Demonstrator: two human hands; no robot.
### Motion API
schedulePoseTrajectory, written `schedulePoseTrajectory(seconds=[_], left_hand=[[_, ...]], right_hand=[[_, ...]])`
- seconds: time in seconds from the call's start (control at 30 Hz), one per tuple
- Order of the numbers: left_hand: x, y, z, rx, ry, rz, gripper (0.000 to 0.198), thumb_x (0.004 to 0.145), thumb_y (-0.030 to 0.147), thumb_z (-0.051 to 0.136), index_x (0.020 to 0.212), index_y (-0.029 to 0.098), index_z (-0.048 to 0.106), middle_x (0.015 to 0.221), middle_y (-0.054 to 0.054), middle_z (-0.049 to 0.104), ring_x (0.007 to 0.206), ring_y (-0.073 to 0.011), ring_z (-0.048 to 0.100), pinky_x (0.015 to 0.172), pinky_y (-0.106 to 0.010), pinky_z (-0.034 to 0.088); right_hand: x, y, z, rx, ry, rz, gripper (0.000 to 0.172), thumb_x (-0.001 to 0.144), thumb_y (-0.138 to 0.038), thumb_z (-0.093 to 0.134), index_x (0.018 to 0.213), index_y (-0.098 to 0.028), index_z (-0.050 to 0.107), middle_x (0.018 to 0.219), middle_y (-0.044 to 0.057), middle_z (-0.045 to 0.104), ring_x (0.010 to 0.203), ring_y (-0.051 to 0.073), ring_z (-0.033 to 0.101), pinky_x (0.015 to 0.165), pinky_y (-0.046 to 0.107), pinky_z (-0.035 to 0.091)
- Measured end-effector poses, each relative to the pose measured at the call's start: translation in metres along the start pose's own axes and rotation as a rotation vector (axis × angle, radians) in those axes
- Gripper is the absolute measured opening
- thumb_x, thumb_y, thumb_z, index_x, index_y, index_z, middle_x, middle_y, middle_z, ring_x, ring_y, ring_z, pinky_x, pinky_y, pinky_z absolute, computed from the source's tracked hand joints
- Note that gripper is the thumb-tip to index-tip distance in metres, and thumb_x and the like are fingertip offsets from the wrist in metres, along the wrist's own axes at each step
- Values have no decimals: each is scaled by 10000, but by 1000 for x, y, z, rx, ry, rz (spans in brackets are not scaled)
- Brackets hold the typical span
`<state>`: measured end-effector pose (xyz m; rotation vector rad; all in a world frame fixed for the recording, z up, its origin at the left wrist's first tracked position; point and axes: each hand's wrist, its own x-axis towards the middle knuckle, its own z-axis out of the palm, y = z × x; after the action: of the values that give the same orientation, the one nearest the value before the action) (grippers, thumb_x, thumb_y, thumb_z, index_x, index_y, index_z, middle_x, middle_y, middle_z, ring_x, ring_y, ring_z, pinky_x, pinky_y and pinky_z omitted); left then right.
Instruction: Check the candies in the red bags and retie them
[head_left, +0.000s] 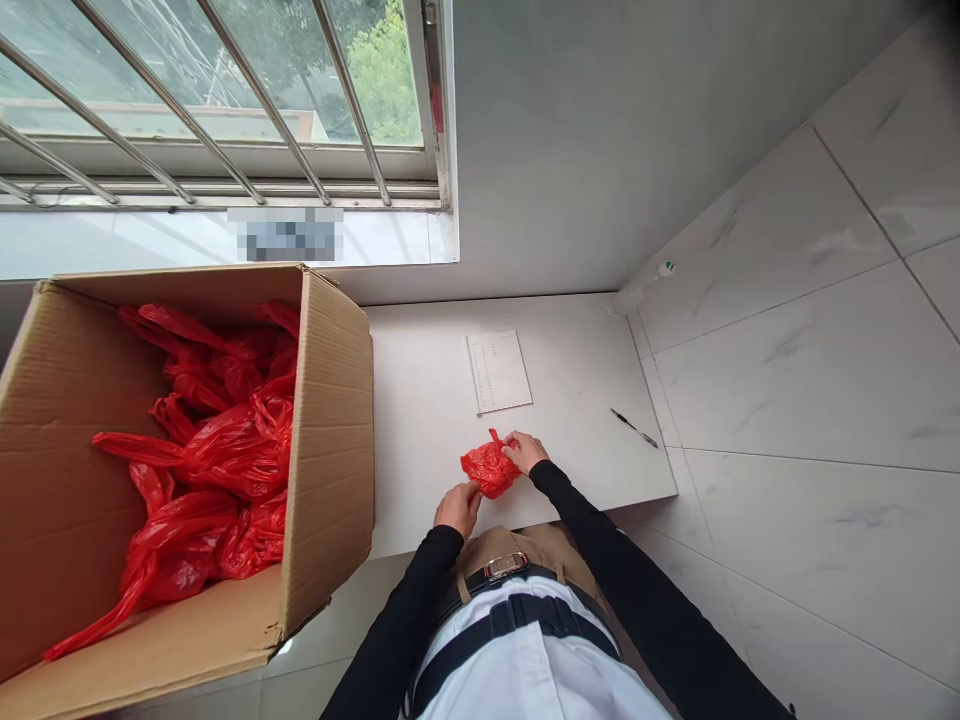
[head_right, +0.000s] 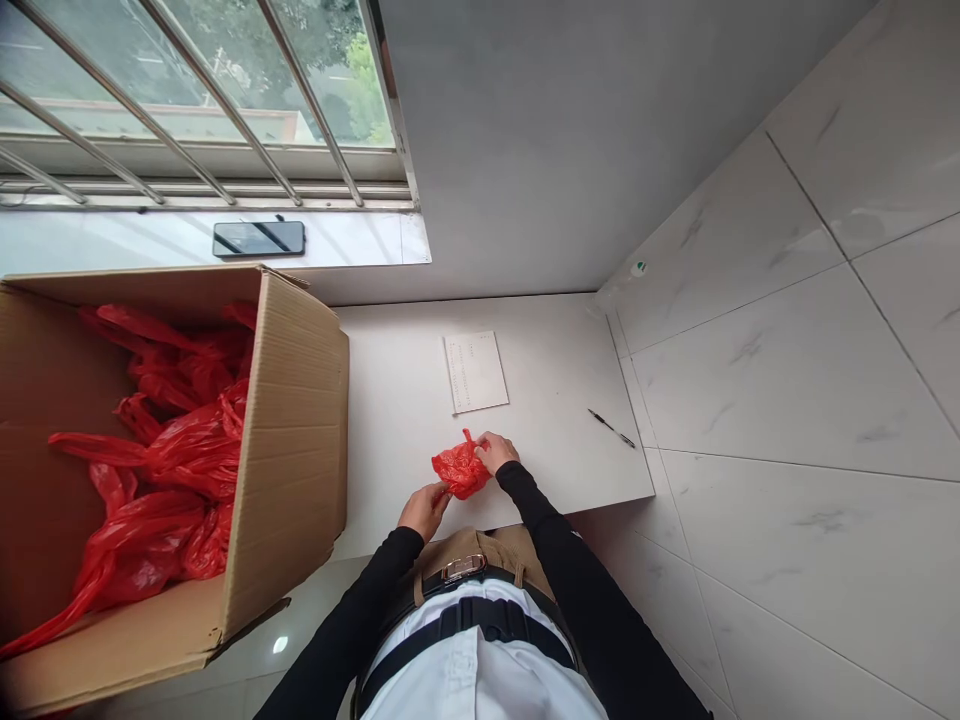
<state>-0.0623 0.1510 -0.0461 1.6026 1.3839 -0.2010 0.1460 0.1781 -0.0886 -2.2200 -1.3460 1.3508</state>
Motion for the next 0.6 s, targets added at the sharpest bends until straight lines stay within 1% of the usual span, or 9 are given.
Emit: schedulePoseTrajectory(seconds=[0.07,0.17,0.23,0.3,0.4,0.47,0.5,0.53,0.6], left_hand=[[-1,5,-2,-3,5,20,266,956,397,552,1032,163,651,1007,-56,678,930,-184,648,866,-397,524],[-8,12,-3,-25,9,41,353,984,457,467,938,156,647,846,-26,666,792,-157,636,798,-362,514],[-15,13,-2,-36,7,51,414,992,495,417,876,163,636,756,-6,638,721,-148,612,758,-340,495],[-21,12,-1,-34,13,44,439,995,505,389,835,171,624,715,1,615,692,-147,590,737,-328,473],[-27,5,-1,-14,41,-17,438,1001,485,372,809,175,614,683,1,589,661,-149,564,706,-321,453],[-28,2,-1,-4,61,-29,420,1003,461,371,817,173,614,703,-5,594,677,-154,570,710,-325,452],[-27,2,-1,-2,71,-11,406,1002,447,377,824,172,617,742,-16,608,721,-162,585,732,-331,456],[-26,3,-1,-1,84,18,390,998,435,384,833,173,621,802,-32,625,789,-173,600,766,-338,459],[-22,7,-1,-2,125,75,364,991,428,384,885,184,633,943,-69,642,939,-201,604,834,-348,454]], right_hand=[[-5,-3,-1,19,67,-32,230,945,-354,616,1066,-161,646,1103,59,658,965,184,641,866,397,545],[-13,-4,-5,71,190,-65,250,956,-364,593,1095,-158,627,1115,63,650,992,192,635,875,400,538],[-17,-2,-8,111,243,-73,271,973,-377,562,1120,-154,609,1057,52,662,928,176,650,832,374,547],[-20,4,-11,136,290,-57,283,989,-389,530,1128,-153,600,990,37,670,853,159,656,797,355,550],[-23,14,-10,131,361,-3,272,1001,-381,495,1108,-151,595,905,23,664,783,152,649,778,352,541],[-29,18,-5,112,371,1,255,1000,-346,462,1127,-155,574,862,18,662,737,158,642,755,348,537],[-34,18,-2,99,368,-15,264,993,-326,447,1167,-155,549,882,28,667,735,165,642,752,349,537],[-39,17,2,83,366,-40,295,984,-305,431,1222,-153,513,943,52,672,768,176,646,769,356,536],[-51,14,11,37,362,-115,376,956,-268,424,1312,-149,445,1141,122,637,954,210,636,873,385,513]])
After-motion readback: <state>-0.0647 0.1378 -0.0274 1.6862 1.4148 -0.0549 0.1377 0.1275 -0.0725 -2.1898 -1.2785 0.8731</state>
